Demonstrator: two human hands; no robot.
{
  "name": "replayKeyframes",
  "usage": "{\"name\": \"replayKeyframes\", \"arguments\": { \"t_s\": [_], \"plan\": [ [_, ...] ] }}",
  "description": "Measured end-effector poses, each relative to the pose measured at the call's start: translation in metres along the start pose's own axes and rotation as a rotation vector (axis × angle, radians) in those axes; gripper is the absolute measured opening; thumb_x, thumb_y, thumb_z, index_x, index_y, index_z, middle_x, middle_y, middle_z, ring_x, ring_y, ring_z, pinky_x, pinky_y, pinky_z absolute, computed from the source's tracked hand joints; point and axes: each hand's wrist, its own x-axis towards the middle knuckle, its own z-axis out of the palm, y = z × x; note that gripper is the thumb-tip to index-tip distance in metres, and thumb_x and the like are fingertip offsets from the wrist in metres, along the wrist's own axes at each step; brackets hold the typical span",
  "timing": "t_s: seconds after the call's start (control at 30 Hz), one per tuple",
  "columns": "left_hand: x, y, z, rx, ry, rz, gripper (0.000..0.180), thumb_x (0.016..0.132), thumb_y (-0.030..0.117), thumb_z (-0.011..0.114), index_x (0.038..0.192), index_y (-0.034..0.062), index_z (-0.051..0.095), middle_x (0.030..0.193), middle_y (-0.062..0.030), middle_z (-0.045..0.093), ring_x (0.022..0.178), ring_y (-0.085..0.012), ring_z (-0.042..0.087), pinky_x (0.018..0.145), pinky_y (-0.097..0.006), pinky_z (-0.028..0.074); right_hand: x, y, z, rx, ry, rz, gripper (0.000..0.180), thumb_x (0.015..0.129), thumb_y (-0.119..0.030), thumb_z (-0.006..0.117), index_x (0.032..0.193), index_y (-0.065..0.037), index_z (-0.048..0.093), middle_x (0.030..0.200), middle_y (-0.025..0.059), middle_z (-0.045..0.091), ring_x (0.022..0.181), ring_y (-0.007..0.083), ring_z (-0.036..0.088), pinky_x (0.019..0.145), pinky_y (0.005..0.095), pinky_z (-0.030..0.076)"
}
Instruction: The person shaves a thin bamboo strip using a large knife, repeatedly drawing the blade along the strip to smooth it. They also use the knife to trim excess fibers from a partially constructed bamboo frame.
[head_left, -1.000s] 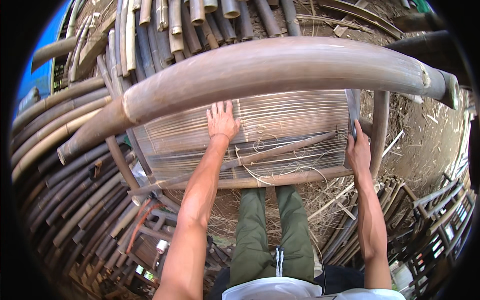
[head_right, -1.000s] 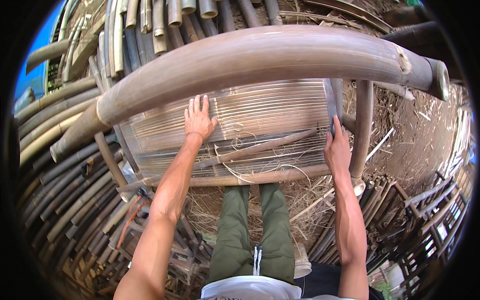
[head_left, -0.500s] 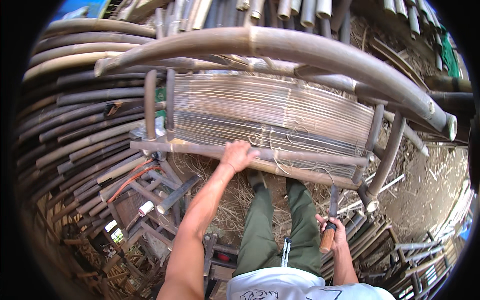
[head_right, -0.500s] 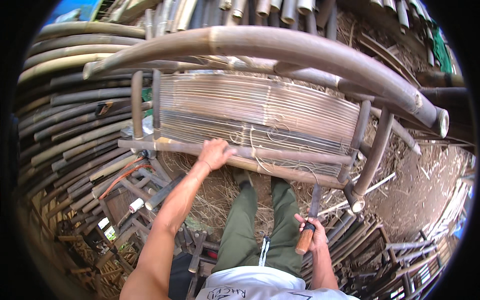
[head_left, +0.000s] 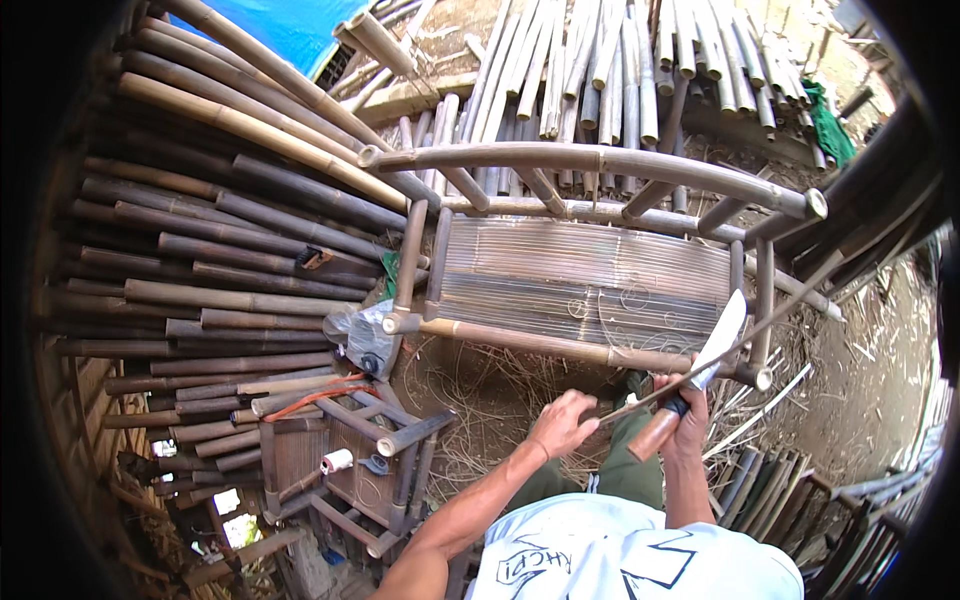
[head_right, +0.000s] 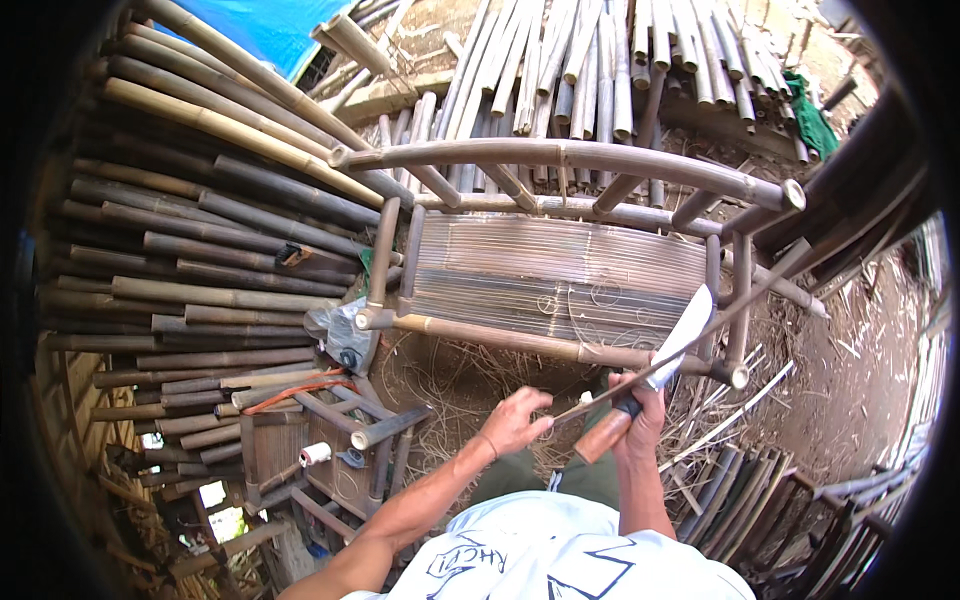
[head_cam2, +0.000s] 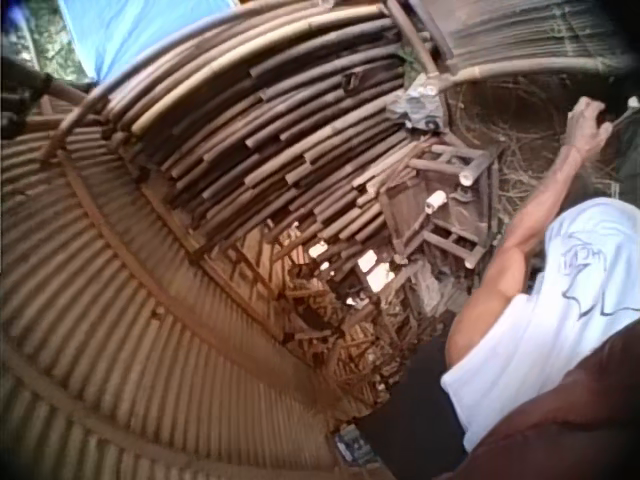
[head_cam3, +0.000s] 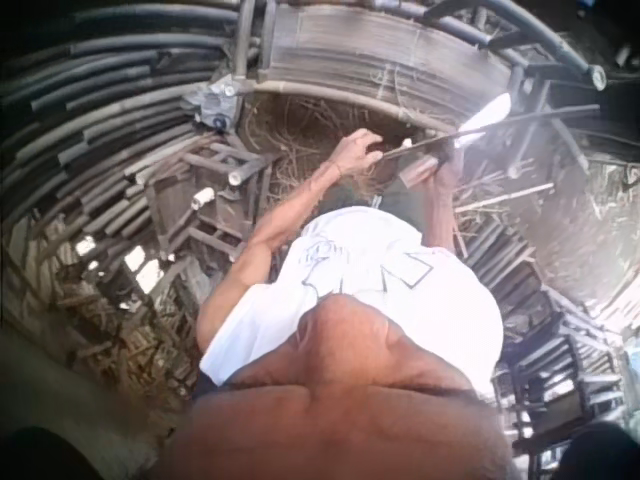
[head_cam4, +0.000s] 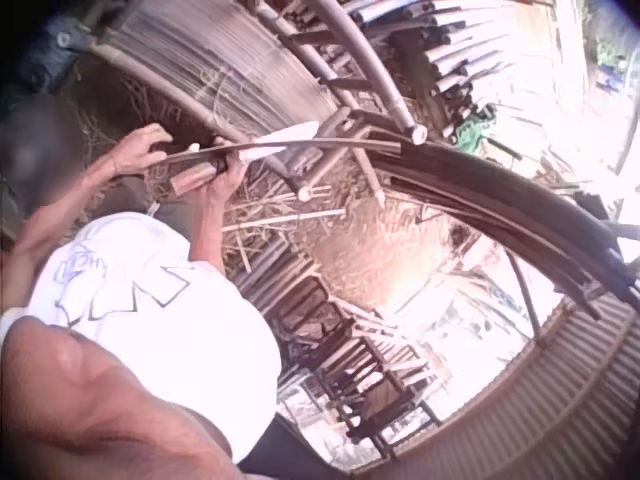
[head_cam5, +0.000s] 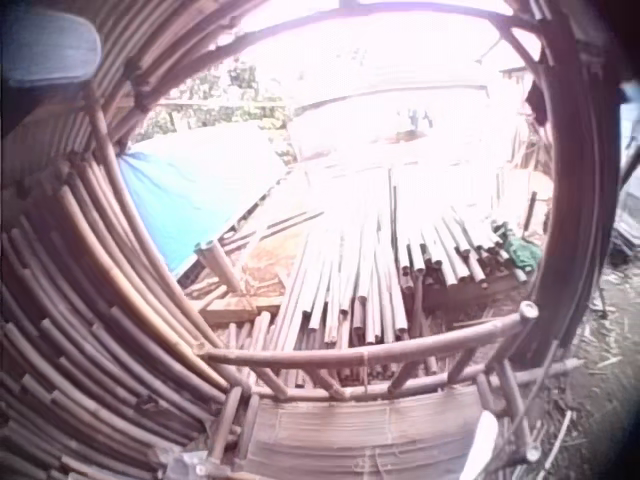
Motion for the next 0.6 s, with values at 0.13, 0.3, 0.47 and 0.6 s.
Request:
{"name": "replayKeyframes", "arguments": {
  "t_s": [0.13,0.3,0.47,0.6],
  "plan": [
    [-0.029,0.124,-0.130,-0.393,0.214,0.386,0.062,0.094,0.043,0.060,0.138,0.0008,0.047,0.139,-0.0159,0.051,0.130,-0.0262,0.047,0.108,-0.041,0.036,-0.079,0.042,0.041,-0.195,-0.125,-0.130,0.065,0.082,-0.005,0.058,0.143,-0.003,0.035,0.092,0.0128,0.065,0.083,0.0208,0.066,0.079,0.0335,0.056],
    [-0.094,0.208,-0.183,-0.645,0.205,0.770,0.076,0.094,0.055,0.053,0.142,-0.0008,0.035,0.124,-0.0192,0.055,0.114,-0.0254,0.058,0.095,-0.036,0.048,-0.151,0.097,0.055,-0.490,-0.243,-0.231,0.050,0.083,-0.004,0.061,0.131,-0.005,0.051,0.087,-0.0032,0.057,0.069,0.0058,0.051,0.062,0.0210,0.043],
    [-0.142,0.208,-0.131,-0.719,0.503,0.891,0.029,0.102,0.024,0.049,0.117,-0.0006,0.048,0.104,-0.0130,0.055,0.068,-0.0112,0.057,0.064,-0.027,0.052,-0.201,0.085,0.048,-0.792,-0.274,-0.336,0.045,0.079,-0.004,0.062,0.124,-0.002,0.054,0.088,-0.0012,0.055,0.072,0.0066,0.048,0.063,0.0228,0.042],
    [-0.131,0.173,-0.088,-0.512,0.712,0.861,0.019,0.099,0.013,0.056,0.111,-0.0011,0.058,0.104,-0.0102,0.056,0.081,-0.0147,0.060,0.071,-0.028,0.052,-0.231,0.057,-0.014,-1.012,-0.171,-0.404,0.054,0.082,-0.002,0.062,0.135,-0.004,0.049,0.094,0.0026,0.054,0.078,0.0100,0.055,0.064,0.0253,0.048]
  ]
}}
